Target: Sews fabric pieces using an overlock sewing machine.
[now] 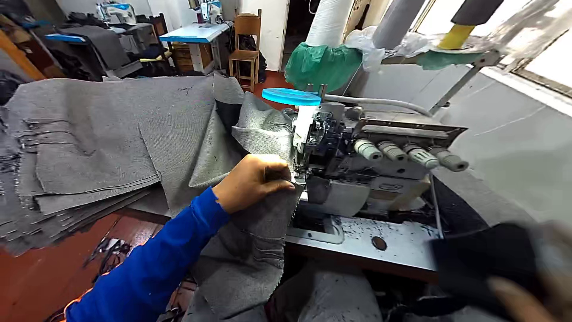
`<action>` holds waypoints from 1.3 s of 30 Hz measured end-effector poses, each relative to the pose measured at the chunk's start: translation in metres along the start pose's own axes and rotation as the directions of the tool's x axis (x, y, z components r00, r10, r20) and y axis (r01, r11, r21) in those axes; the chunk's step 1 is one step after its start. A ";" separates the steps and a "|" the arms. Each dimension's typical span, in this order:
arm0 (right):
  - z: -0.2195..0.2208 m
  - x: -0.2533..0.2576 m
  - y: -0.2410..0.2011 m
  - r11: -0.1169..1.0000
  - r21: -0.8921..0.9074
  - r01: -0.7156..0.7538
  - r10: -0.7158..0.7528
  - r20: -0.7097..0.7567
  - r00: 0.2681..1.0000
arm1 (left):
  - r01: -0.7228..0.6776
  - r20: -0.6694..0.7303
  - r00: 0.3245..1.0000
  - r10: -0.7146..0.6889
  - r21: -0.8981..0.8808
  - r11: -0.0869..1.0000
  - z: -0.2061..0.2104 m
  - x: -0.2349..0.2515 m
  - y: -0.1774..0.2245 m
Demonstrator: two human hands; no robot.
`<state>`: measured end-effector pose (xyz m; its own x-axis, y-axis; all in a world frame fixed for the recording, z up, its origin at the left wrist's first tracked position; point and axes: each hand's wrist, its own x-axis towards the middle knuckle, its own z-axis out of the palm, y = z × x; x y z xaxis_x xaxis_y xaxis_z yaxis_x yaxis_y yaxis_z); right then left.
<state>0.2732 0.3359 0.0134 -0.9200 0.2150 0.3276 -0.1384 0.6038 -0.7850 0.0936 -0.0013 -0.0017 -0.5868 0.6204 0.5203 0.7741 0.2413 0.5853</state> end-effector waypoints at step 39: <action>0.198 -0.005 -0.004 0.551 0.823 -0.142 -0.147 0.263 0.953 | 0.053 -0.072 0.997 -0.016 0.546 0.836 0.046 -0.027 0.064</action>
<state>0.2059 0.1801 -0.0896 -0.9533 -0.0860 0.2894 -0.2469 -0.3296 -0.9113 0.1700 0.0315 -0.0072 -0.6145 0.5610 0.5547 0.7461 0.6417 0.1775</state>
